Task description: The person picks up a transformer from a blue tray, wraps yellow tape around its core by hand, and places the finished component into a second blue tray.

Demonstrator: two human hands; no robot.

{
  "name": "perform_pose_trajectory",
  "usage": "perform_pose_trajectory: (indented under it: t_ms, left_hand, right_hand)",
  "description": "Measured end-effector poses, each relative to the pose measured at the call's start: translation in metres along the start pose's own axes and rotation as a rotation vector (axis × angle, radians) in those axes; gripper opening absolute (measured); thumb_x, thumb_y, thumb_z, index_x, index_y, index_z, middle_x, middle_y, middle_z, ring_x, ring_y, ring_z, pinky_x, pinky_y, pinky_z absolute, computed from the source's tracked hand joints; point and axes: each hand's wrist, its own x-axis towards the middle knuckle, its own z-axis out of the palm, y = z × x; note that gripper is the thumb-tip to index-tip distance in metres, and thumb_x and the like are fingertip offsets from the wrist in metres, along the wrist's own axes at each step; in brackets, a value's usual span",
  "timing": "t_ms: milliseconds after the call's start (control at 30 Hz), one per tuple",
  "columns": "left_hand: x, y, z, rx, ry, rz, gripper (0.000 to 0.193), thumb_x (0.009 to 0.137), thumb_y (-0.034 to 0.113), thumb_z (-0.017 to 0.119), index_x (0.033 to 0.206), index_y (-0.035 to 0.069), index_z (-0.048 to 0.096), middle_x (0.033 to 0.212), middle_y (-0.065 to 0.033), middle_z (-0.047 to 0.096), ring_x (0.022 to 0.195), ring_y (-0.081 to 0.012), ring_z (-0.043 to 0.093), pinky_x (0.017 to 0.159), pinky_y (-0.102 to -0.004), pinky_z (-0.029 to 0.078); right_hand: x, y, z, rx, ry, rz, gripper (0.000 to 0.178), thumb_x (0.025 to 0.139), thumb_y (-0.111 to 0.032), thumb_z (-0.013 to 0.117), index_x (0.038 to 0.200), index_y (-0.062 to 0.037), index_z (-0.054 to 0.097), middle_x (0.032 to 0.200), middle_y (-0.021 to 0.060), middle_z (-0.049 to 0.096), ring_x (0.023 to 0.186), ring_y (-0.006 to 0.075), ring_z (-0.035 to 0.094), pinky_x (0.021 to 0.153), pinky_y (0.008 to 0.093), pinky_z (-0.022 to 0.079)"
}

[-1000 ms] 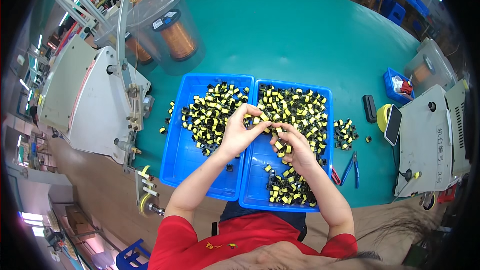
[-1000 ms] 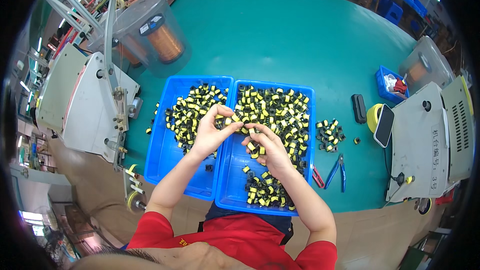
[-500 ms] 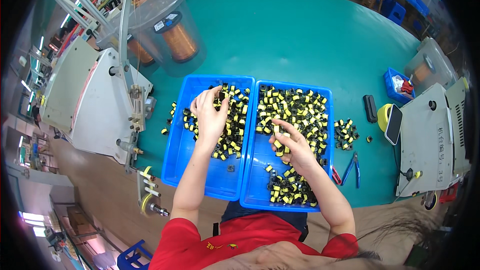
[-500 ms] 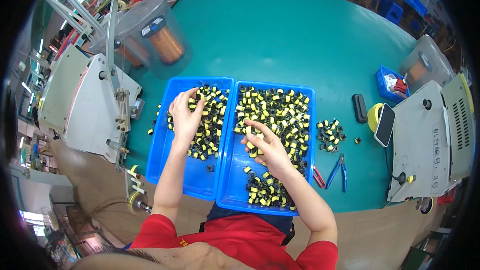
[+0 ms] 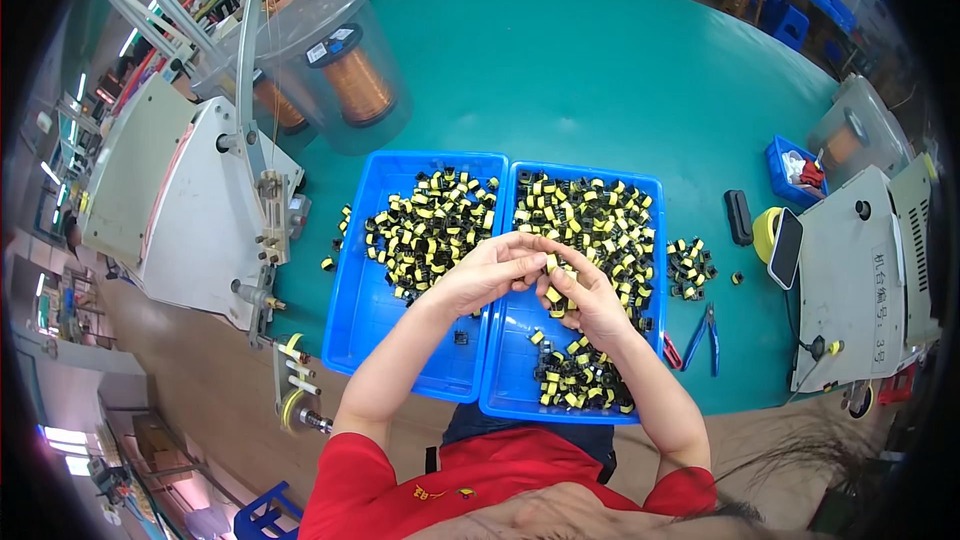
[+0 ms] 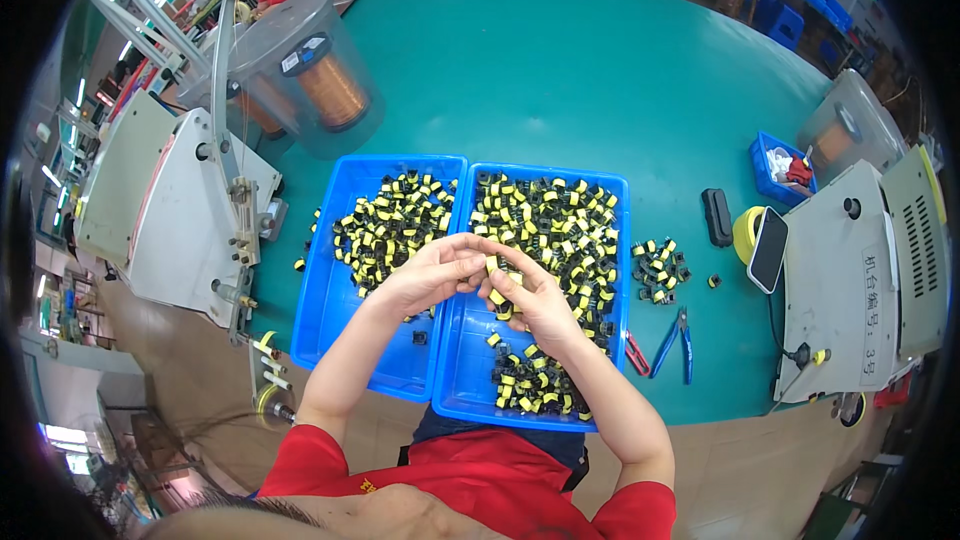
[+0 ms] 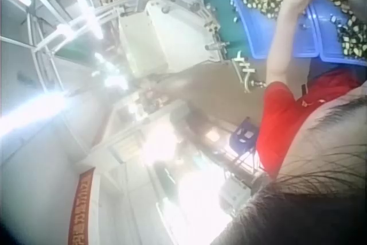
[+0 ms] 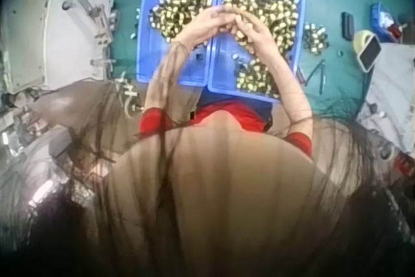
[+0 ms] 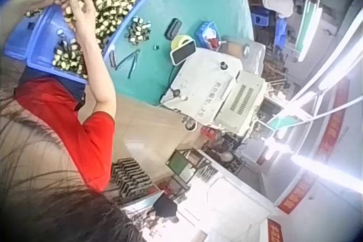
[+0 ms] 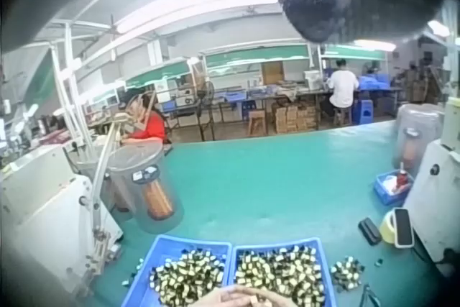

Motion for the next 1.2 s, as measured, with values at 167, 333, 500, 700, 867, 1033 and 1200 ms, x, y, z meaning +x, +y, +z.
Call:
perform_pose_trajectory:
  t_ms: [167,333,500,700,867,1033,1200]
  left_hand:
    - [0.002,-0.001,-0.007,-0.251,-0.008,-0.073,0.037,0.088,0.019,0.058,0.116,-0.004,0.050,0.091,-0.0061,0.057,0.077,-0.0103,0.052,0.064,-0.0224,0.041]
    - [0.001,0.004,-0.012,-0.249,0.016,-0.032,0.038,0.087,0.019,0.057,0.116,-0.005,0.053,0.093,-0.0046,0.058,0.078,-0.0098,0.052,0.067,-0.0226,0.042]
    - [-0.001,0.009,-0.011,0.573,0.551,0.265,0.023,0.074,0.009,0.068,0.097,0.006,0.062,0.086,0.0009,0.052,0.073,-0.0067,0.045,0.067,-0.0207,0.038]
    - [-0.001,0.010,-0.021,1.098,0.877,0.546,0.026,0.071,0.005,0.066,0.097,0.005,0.061,0.085,-0.0013,0.046,0.070,-0.0100,0.042,0.065,-0.0238,0.039]
    - [0.000,0.008,-0.020,0.981,0.613,0.448,0.039,0.074,0.019,0.075,0.107,0.009,0.058,0.090,-0.0010,0.044,0.074,-0.0089,0.039,0.064,-0.0219,0.037]
    - [-0.001,0.000,0.007,0.899,0.184,0.388,0.034,0.073,0.014,0.075,0.105,0.008,0.063,0.095,-0.0014,0.050,0.077,-0.0094,0.047,0.067,-0.0221,0.041]
    - [0.001,-0.003,0.013,0.933,0.204,0.420,0.028,0.073,0.008,0.071,0.100,0.007,0.063,0.096,-0.0027,0.055,0.079,-0.0085,0.052,0.070,-0.0244,0.044]
  right_hand:
    - [0.001,-0.008,0.002,0.319,0.008,0.047,0.050,0.091,-0.029,0.052,0.136,-0.0132,0.035,0.085,0.0042,0.055,0.075,0.0110,0.052,0.040,0.0172,0.029]
    - [0.003,0.006,-0.011,0.299,-0.019,-0.029,0.038,0.075,-0.003,0.051,0.113,-0.0065,0.045,0.104,0.0063,0.051,0.081,0.0130,0.055,0.050,0.0188,0.037]
    - [0.003,0.003,-0.009,0.276,0.058,0.041,0.038,0.077,-0.004,0.054,0.114,-0.0068,0.046,0.106,0.0068,0.055,0.082,0.0126,0.057,0.048,0.0187,0.037]
    - [0.003,-0.002,-0.004,0.223,0.082,0.060,0.036,0.085,-0.019,0.061,0.116,-0.0074,0.047,0.106,0.0074,0.060,0.073,0.0081,0.058,0.040,0.0151,0.032]
    - [0.005,0.005,-0.007,0.181,0.111,0.077,0.030,0.087,-0.024,0.061,0.110,-0.0080,0.049,0.103,0.0079,0.061,0.071,0.0068,0.058,0.038,0.0146,0.030]
    - [0.004,0.007,-0.008,0.138,0.119,0.063,0.027,0.088,-0.031,0.060,0.099,-0.0102,0.048,0.100,0.0068,0.061,0.071,0.0066,0.057,0.039,0.0149,0.027]
    - [0.006,0.009,-0.010,0.211,0.150,0.083,0.029,0.091,-0.035,0.051,0.104,-0.0103,0.046,0.098,0.0080,0.060,0.075,0.0117,0.058,0.042,0.0195,0.031]
